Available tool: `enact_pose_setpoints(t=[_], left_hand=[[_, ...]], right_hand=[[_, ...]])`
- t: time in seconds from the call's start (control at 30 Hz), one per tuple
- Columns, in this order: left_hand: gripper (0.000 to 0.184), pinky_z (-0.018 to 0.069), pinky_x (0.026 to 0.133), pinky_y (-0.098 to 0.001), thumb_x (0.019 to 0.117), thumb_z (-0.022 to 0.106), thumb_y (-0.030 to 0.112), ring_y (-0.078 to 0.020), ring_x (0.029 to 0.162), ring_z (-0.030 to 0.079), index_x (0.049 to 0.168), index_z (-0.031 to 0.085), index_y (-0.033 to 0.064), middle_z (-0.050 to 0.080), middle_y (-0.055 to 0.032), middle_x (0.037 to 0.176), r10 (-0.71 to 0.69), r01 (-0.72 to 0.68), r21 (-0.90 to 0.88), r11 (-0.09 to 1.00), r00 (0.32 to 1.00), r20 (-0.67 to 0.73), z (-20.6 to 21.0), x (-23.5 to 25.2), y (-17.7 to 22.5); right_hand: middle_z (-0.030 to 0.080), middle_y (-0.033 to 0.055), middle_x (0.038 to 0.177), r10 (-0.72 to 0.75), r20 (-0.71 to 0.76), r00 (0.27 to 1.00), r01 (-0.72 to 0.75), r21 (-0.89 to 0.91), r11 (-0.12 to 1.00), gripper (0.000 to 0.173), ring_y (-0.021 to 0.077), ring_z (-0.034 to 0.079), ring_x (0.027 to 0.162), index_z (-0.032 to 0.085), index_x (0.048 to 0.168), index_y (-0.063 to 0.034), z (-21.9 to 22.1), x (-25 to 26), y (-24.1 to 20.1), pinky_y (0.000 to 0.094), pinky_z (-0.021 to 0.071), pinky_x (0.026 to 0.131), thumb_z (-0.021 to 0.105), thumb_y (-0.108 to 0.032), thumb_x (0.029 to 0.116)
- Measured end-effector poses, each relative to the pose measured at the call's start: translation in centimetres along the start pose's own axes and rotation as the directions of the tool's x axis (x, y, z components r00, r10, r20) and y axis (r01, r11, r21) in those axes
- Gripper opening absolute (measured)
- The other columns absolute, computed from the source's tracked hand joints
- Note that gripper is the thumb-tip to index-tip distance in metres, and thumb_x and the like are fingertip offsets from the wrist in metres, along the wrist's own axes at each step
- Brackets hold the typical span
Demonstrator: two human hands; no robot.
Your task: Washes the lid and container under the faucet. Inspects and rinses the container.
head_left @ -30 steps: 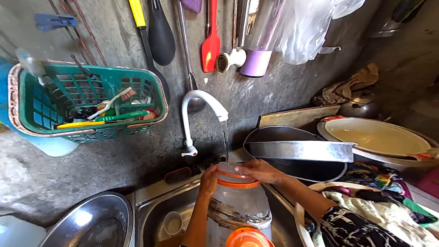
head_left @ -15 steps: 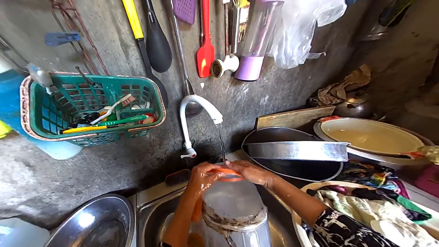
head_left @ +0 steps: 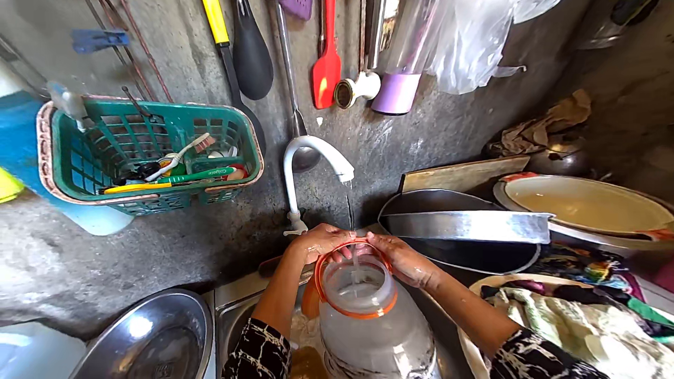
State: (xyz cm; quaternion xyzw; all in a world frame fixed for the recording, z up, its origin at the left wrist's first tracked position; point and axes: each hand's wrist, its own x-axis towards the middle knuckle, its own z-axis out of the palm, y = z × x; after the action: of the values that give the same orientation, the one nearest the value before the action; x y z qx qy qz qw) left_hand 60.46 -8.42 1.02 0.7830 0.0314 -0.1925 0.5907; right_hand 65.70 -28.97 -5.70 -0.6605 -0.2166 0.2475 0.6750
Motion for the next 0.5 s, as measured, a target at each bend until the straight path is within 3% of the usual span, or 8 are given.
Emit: enact_pose_setpoints(t=[0.13,0.2,0.33,0.4,0.5], left_hand=[[0.036,0.0486,0.051,-0.017,0.1104,0.045,0.034,-0.0031,0.055,0.06,0.12,0.061,0.0028,0.069,-0.0016,0.076,-0.041,0.046,-0.065,0.997,0.997,0.072,1.7,0.2,-0.5],[0.034,0.0485,0.051,-0.0162,0.1114,0.041,0.033,-0.0022,0.056,0.06,0.117,0.059,0.004,0.069,-0.0006,0.077,-0.057,0.067,-0.092,0.993,0.993,0.108,2.3,0.2,-0.3],[0.041,0.0503,0.053,-0.0172,0.1129,0.035,0.033,-0.0037,0.057,0.062,0.104,0.064,0.0044,0.07,-0.001,0.075,-0.046,0.067,-0.174,0.982,0.991,0.122,2.4,0.4,-0.7],[0.044,0.0522,0.056,-0.0188,0.1131,0.033,0.033,-0.0054,0.06,0.063,0.104,0.065,0.0037,0.07,-0.0017,0.076,-0.053,0.075,-0.195,0.978,0.992,0.116,2.0,0.4,-0.9],[0.042,0.0518,0.057,-0.0187,0.1127,0.034,0.03,-0.0058,0.06,0.063,0.102,0.064,0.0038,0.068,-0.0019,0.076,-0.076,0.091,-0.203,0.975,0.994,0.076,1.8,-0.3,-0.8]], right_hand=[[0.073,0.004,0.087,0.036,-0.107,0.994,-0.033,0.029,0.999,0.041,0.0104,0.07,0.08,0.069,0.097,-0.0049,0.2,-2.4,-0.3,0.0265,0.0586,0.075,0.037,-0.024,0.1125],[0.072,0.004,0.085,0.046,-0.133,0.99,-0.042,0.031,0.999,0.041,0.0103,0.069,0.078,0.069,0.095,-0.005,-0.2,-3.2,0.1,0.0267,0.0579,0.074,0.038,-0.024,0.1122],[0.075,0.008,0.09,0.059,-0.181,0.982,-0.046,0.072,0.996,0.038,0.014,0.073,0.084,0.068,0.103,-0.0011,-0.6,-4.1,0.4,0.0294,0.0605,0.08,0.039,-0.024,0.1124],[0.076,0.0093,0.095,0.046,-0.173,0.984,-0.031,0.087,0.996,0.039,0.0151,0.074,0.088,0.068,0.108,-0.0007,-0.7,-4.3,0.5,0.0303,0.0604,0.083,0.038,-0.024,0.1126],[0.077,0.0082,0.094,0.062,-0.164,0.985,-0.045,0.107,0.993,0.038,0.0132,0.074,0.086,0.067,0.108,-0.0027,-0.5,-4.5,0.2,0.0273,0.0599,0.078,0.037,-0.024,0.1129]])
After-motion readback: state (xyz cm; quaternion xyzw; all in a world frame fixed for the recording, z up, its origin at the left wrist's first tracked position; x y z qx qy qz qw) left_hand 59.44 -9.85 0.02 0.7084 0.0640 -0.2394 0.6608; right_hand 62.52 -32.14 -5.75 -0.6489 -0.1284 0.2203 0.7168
